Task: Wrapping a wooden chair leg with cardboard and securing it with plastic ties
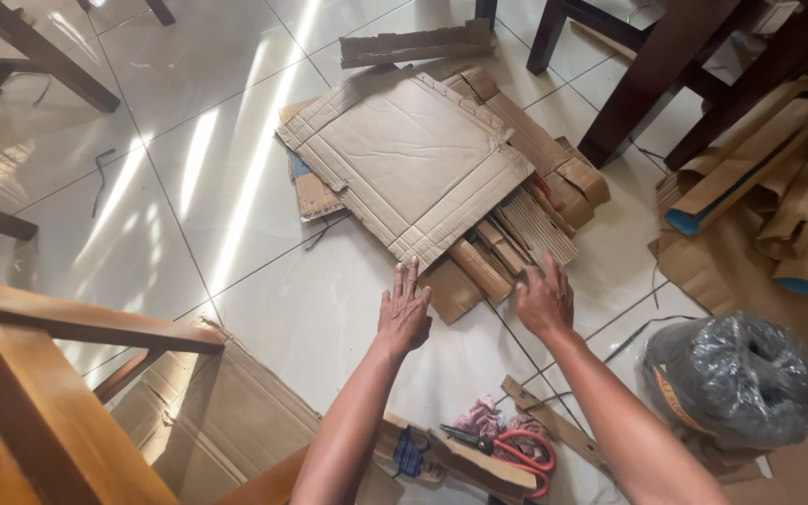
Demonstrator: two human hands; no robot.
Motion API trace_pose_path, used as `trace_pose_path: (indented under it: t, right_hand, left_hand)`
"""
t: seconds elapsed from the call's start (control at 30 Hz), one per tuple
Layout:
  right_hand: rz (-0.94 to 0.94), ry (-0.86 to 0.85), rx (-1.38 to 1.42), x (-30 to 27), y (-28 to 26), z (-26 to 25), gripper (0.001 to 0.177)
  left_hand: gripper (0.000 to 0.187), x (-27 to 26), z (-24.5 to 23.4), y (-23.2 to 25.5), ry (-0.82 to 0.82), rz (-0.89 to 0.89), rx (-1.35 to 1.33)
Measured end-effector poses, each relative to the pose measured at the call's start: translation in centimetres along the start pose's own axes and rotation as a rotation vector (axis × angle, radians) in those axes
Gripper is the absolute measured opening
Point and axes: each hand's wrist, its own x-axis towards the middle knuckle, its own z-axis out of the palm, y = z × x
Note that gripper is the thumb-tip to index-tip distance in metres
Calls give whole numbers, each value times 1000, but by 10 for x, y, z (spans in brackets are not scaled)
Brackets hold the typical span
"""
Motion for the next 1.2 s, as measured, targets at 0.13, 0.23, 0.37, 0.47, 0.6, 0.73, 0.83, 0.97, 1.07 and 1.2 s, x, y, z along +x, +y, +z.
trace_pose_path:
  t: [0.13, 0.23, 0.37, 0.47, 0.6, 0.73, 0.83, 0.97, 1.07, 1.2]
  right_hand:
    - [-1, -60, 40, 43, 10, 7, 38]
    - [38, -177, 95, 61, 18, 14, 43]
    - [-24, -328, 63, 66, 21, 17, 52]
    - [-72, -344, 3, 63, 23, 34, 52]
    - [-121, -267, -25, 52, 27, 62, 49]
    - [-256, -148, -105, 7, 3, 63, 42]
    - [-295, -232, -141, -23, -2, 78, 42]
    - [-467, -176, -160, -58, -3, 92, 27]
    - [-597, -103, -152, -72, -9, 75, 22]
    - [-544, -217, -17, -74, -9, 48, 32]
  left_hand:
    - [62, 20, 9, -11, -33, -7, 12]
    - [69, 31, 17, -16, -61, -22, 4]
    - [68, 33, 19, -22, -96, -19, -46]
    - [68, 22, 23, -28, -124, -34, -59]
    - [74, -1, 43, -37, -222, -69, -6]
    - [82, -10, 103, -55, -294, -125, 63]
    - [57, -34, 108, -48, -415, -176, 214]
    - [39, -62, 150, -58, -511, -244, 276]
    - [29, -69, 157, -74, -608, -356, 259]
    - [40, -61, 176, -115, -743, -446, 339]
